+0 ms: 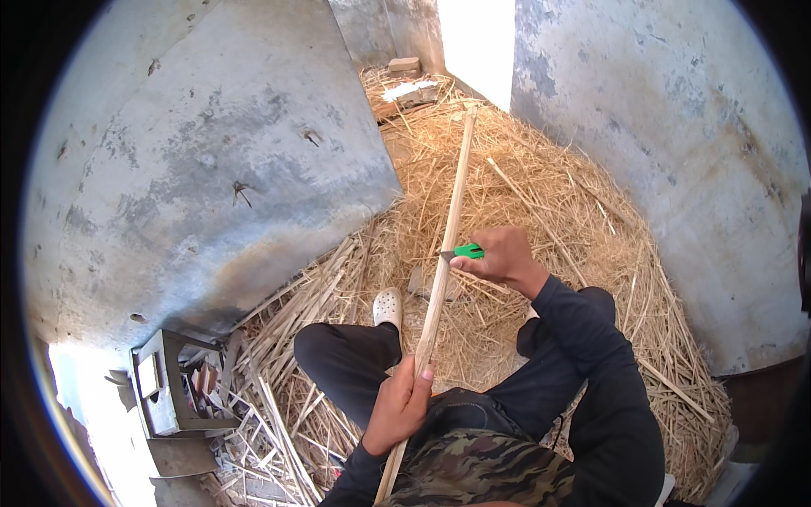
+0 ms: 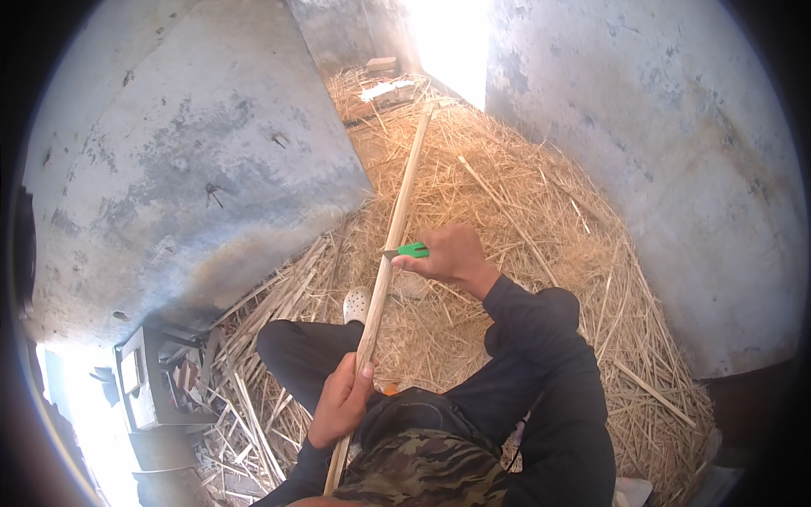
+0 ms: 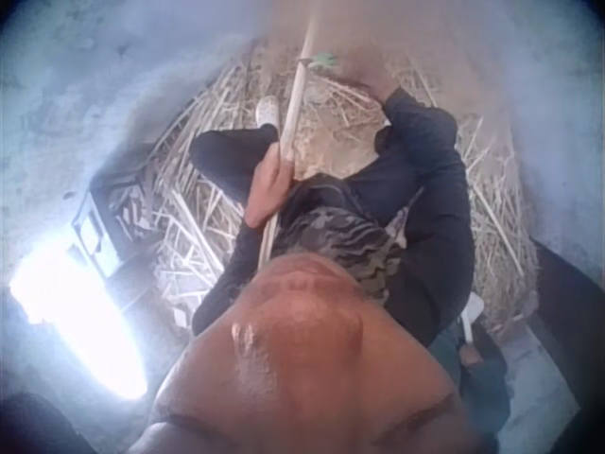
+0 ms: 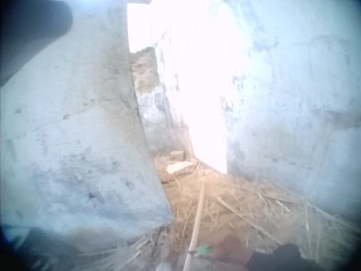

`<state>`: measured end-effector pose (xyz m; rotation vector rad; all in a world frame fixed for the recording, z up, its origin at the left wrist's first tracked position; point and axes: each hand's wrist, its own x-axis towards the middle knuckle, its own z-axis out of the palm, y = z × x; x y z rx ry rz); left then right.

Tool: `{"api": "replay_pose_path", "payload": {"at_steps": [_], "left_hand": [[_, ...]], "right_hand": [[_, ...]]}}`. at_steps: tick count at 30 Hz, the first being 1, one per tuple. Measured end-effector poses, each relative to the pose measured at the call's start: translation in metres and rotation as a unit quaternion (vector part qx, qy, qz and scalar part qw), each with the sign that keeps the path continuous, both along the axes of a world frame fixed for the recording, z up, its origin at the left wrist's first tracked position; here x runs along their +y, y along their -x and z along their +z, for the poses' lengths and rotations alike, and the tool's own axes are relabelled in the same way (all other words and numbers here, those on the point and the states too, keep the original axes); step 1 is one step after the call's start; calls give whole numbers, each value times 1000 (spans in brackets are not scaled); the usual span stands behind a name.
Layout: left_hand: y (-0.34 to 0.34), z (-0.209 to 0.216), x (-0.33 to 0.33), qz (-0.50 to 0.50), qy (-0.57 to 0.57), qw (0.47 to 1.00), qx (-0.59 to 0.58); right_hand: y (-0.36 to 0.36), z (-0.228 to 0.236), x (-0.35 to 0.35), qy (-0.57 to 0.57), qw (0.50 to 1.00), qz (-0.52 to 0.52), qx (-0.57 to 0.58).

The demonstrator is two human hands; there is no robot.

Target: The person sits on a bed of straw and uses a green utility knife to shave the surface of a long bamboo stick. They hold the stick with their left hand and scrape the knife along its length with their right hand, removing thin strips of material.

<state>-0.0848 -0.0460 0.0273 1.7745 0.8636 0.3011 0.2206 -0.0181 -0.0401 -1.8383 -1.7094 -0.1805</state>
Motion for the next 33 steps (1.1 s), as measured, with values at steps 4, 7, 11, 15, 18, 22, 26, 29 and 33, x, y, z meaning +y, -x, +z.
{"api": "replay_pose_path", "payload": {"at_steps": [4,7,11,15,18,22,26,29,33], "left_hand": [[0,3,1,14,-9,1000,10],[2,4,0,6,-43,999,20],[-6,16,5,6,-51,999,1],[-6,21,4,15,-42,999,-12],[-5,24,-5,-12,5,1000,16],[0,8,-19,-55,57,997,-9],[-5,7,-15,-11,78,997,-18],[-4,3,-7,-4,82,996,-30],[-9,12,-12,-36,35,999,-4]], "right_hand": [[12,-1,-1,-28,998,41,-25],[1,-6,8,-32,998,43,-31],[-12,13,19,-75,996,33,-46],[-27,12,30,-51,996,-9,-66],[-70,10,43,-12,988,-151,15],[-130,9,29,23,977,-208,38],[-83,7,22,39,996,-76,7],[-47,8,12,-24,999,-18,-28],[-101,11,29,40,992,-118,23]]}}
